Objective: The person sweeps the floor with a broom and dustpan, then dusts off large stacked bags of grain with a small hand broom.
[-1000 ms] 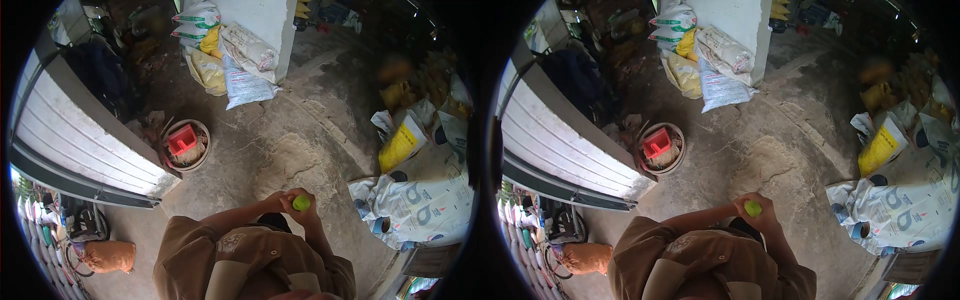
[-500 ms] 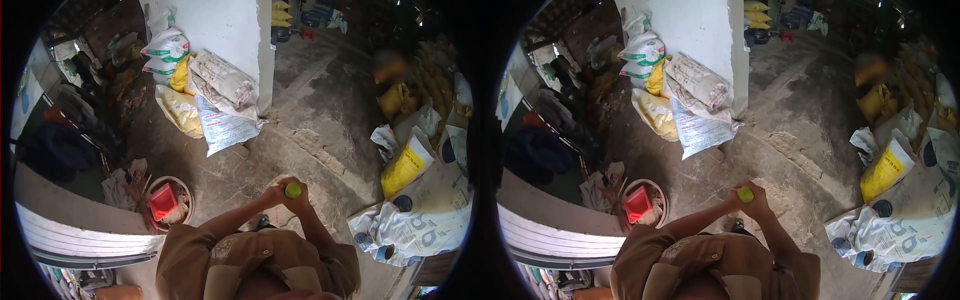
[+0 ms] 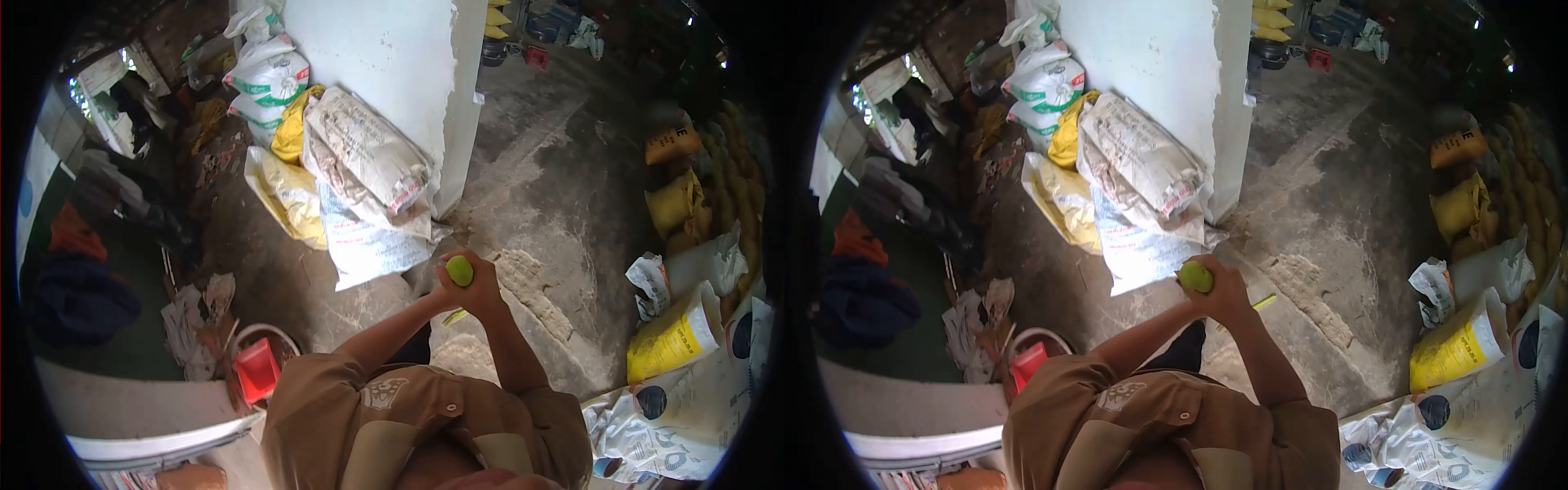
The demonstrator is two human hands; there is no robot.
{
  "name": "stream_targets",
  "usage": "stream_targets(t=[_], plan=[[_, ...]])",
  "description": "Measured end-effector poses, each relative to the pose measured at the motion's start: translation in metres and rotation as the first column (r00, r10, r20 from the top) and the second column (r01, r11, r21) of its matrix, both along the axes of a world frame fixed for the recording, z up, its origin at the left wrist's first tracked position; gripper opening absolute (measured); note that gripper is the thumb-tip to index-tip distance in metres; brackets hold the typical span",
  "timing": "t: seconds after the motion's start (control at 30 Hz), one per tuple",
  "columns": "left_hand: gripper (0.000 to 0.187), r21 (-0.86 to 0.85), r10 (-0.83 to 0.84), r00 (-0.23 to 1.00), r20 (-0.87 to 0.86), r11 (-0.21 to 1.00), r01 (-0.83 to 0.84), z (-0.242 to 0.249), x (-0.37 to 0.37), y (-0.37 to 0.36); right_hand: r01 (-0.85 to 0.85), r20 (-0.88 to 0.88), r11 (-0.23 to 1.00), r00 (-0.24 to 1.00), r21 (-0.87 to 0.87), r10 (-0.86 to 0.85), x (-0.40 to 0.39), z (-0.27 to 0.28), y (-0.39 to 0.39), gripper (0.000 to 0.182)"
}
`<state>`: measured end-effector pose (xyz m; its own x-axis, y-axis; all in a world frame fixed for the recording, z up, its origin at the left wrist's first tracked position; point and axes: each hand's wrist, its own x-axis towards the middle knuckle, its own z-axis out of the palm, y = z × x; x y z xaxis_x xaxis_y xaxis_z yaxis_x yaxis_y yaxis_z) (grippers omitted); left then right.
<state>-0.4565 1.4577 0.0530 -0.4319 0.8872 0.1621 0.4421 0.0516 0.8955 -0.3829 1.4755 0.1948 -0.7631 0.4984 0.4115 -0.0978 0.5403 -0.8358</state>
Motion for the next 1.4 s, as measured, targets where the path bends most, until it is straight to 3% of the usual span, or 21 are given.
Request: stream_targets(t=[0.17, 0.23, 0.3, 0.37, 0.53, 0.6, 0.67, 0.7, 0.77, 0.8, 0.83, 0.9, 0.97, 1.03, 1.1, 1.13, 1.2, 1.23, 1.27, 1.3, 1.4], plan=[[0.033, -0.024, 0.084, 0.996, 0.006, 0.996, -0.084, 0.012, -0.114, 0.105, 0.089, 0.101, 0.996, 0.991, 0.034, -0.092, -0.143, 0.004, 0.123, 0.033], [0.033, -0.066, 0.118, 0.993, -0.008, 0.991, -0.119, 0.019, -0.169, 0.144, 0.084, 0.161, 0.996, 0.984, -0.040, -0.076, -0.188, -0.006, 0.161, 0.034], [0.033, -0.113, 0.139, 0.990, -0.021, 0.984, -0.141, 0.017, -0.201, 0.172, 0.053, 0.080, 0.967, 0.996, -0.249, -0.034, -0.219, -0.021, 0.192, 0.029], [0.033, -0.161, 0.158, 0.987, -0.024, 0.974, -0.159, 0.014, -0.231, 0.198, 0.052, 0.079, 0.963, 0.996, -0.264, -0.032, -0.237, -0.033, 0.218, 0.030], [0.033, -0.239, 0.234, 0.971, -0.055, 0.941, -0.240, 0.005, -0.298, 0.234, 0.006, 0.090, 0.972, 0.996, -0.236, 0.015, -0.307, -0.041, 0.270, 0.029], [0.033, -0.270, 0.259, 0.962, -0.082, 0.924, -0.272, 0.006, -0.323, 0.252, 0.070, 0.157, 0.994, 0.986, -0.080, -0.057, -0.332, -0.039, 0.283, 0.033], [0.033, -0.297, 0.280, 0.953, -0.117, 0.906, -0.303, 0.005, -0.342, 0.263, 0.066, 0.114, 0.994, 0.992, -0.089, -0.056, -0.342, -0.047, 0.292, 0.038], [0.033, -0.301, 0.277, 0.954, -0.119, 0.905, -0.300, -0.019, -0.354, 0.271, 0.059, 0.076, 0.994, 0.996, -0.093, -0.052, -0.345, -0.050, 0.295, 0.043], [0.030, 0.053, 0.244, 0.951, 0.191, 0.965, -0.258, -0.079, -0.385, 0.287, 0.051, 0.151, 0.990, 0.988, -0.129, -0.031, -0.337, -0.053, 0.299, 0.046], [0.027, -0.152, 0.213, 0.870, 0.444, 0.975, -0.161, -0.067, -0.396, 0.286, 0.045, 0.224, 0.986, 0.975, -0.163, -0.008, -0.329, -0.056, 0.299, 0.049], [0.027, -0.152, 0.210, 0.871, 0.443, 0.976, -0.158, -0.050, -0.399, 0.286, 0.048, 0.223, 0.985, 0.975, -0.164, -0.010, -0.324, -0.065, 0.300, 0.049], [0.023, -0.269, 0.394, 0.538, 0.745, 0.916, -0.298, -0.023, -0.398, 0.288, 0.034, 0.112, 0.846, 0.993, -0.532, 0.030, -0.309, -0.098, 0.299, 0.049], [0.023, -0.222, 0.382, 0.560, 0.735, 0.917, -0.332, -0.047, -0.408, 0.296, 0.074, 0.133, 0.803, 0.991, -0.591, 0.007, -0.288, -0.118, 0.298, 0.047], [0.031, -0.156, 0.432, 0.551, 0.715, 0.866, -0.476, -0.060, -0.414, 0.303, 0.121, 0.154, 0.754, 0.988, -0.645, -0.026, -0.261, -0.133, 0.297, 0.046], [0.042, -0.228, 0.546, 0.592, 0.593, 0.818, -0.528, -0.077, -0.425, 0.307, 0.278, 0.349, 0.658, 0.937, -0.699, -0.026, -0.232, -0.146, 0.298, 0.045], [0.053, -0.181, 0.565, 0.631, 0.531, 0.803, -0.567, -0.126, -0.445, 0.315, 0.298, 0.344, 0.647, 0.937, -0.702, -0.059, -0.216, -0.158, 0.300, 0.045], [0.053, -0.227, 0.590, 0.667, 0.454, 0.801, -0.554, -0.113, -0.452, 0.313, 0.396, 0.502, 0.711, 0.862, -0.581, -0.070, -0.178, -0.185, 0.305, 0.046], [0.054, -0.258, 0.588, 0.680, 0.438, 0.807, -0.531, -0.113, -0.459, 0.312, 0.424, 0.501, 0.694, 0.859, -0.582, -0.104, -0.161, -0.188, 0.305, 0.046], [0.045, -0.221, 0.623, 0.683, 0.380, 0.778, -0.587, -0.113, -0.460, 0.312, 0.473, 0.545, 0.705, 0.826, -0.528, -0.146, -0.146, -0.190, 0.305, 0.046], [0.033, -0.272, 0.601, 0.605, 0.523, 0.790, -0.550, -0.080, -0.452, 0.307, 0.516, 0.585, 0.716, 0.790, -0.471, -0.185, -0.130, -0.194, 0.305, 0.047], [0.031, -0.424, 0.593, 0.643, 0.485, 0.802, -0.421, -0.079, -0.468, 0.301, 0.607, 0.640, 0.681, 0.723, -0.410, -0.259, -0.098, -0.201, 0.304, 0.049]])
